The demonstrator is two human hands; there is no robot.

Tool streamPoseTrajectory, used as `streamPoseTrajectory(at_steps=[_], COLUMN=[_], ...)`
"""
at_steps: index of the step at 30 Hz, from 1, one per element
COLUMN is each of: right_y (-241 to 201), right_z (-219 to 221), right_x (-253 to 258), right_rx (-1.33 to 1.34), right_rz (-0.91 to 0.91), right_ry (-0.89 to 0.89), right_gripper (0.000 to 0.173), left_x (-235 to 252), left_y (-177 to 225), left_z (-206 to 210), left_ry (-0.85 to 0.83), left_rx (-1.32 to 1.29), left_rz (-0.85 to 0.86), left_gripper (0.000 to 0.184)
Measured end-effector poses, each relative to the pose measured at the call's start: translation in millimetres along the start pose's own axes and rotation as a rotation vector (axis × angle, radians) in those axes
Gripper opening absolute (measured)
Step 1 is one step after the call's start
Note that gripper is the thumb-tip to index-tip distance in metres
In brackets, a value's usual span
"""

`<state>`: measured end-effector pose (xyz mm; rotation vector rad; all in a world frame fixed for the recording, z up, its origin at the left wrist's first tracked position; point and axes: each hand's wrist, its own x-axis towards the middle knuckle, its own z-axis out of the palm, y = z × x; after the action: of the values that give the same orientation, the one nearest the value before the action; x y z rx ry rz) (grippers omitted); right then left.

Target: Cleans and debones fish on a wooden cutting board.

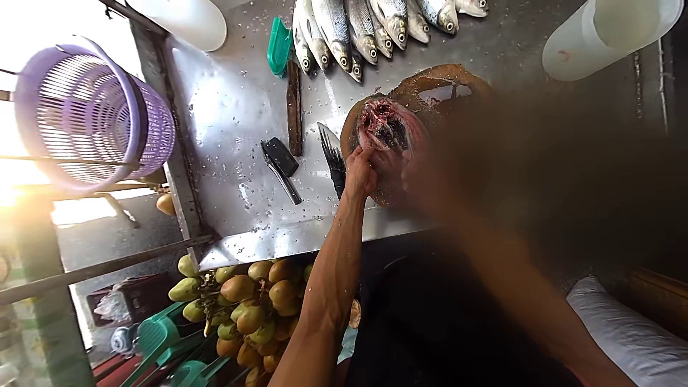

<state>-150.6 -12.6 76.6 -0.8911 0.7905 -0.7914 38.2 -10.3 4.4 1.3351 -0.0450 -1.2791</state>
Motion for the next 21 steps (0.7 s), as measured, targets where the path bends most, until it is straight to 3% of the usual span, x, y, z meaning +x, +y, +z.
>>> streamPoseTrajectory(at_steps=[2, 3, 5, 6, 7, 9, 11, 13, 16, 21], right_y=[4.9, 15.0, 26.4, 21.5, 10.5, 13.3, 23.1, 24.7, 22.0, 17.1], right_z=[-25.4, -40.3, -54.4, -51.9, -42.8, -27.4, -12.9, 0.2, 14.3, 26.6], right_x=[1.2, 2.9, 3.7, 2.3, -0.9, -3.7, -4.2, -1.6, 4.2, 12.1], right_rx=[-0.430, -0.458, -0.329, -0.391, -0.519, -0.913, -1.285, -1.495, -1.605, -1.660], right_rz=[-0.199, -0.184, 0.080, 0.166, 0.196, 0.063, -0.115, -0.131, -0.027, -0.005], right_ry=[0.129, 0.216, 0.407, 0.404, 0.318, 0.125, 0.009, -0.066, -0.111, -0.114], right_gripper=[0.054, 0.057, 0.048, 0.051, 0.055, 0.061, 0.057, 0.050, 0.048, 0.045], left_x=[2.6, 4.9, 9.4, 11.3, 13.2, 13.8, 12.3, 8.9, 5.2, -1.0], left_y=[9.3, 12.9, 16.3, 19.1, 22.2, 24.5, 23.5, 22.9, 21.1, 17.6], left_z=[-1.9, -1.8, -0.7, 0.8, 2.5, 4.8, 6.1, 7.3, 8.9, 11.8], left_ry=[-0.014, -0.012, 0.000, 0.004, 0.008, 0.022, 0.047, 0.073, 0.107, 0.124], left_rx=[0.043, 0.074, 0.124, 0.137, 0.149, 0.150, 0.167, 0.190, 0.203, 0.239], left_rz=[-0.033, -0.035, -0.018, -0.011, -0.008, 0.000, 0.011, 0.020, 0.033, 0.119], left_gripper=[0.025, 0.025, 0.021, 0.020, 0.018, 0.018, 0.014, 0.009, 0.008, 0.011])
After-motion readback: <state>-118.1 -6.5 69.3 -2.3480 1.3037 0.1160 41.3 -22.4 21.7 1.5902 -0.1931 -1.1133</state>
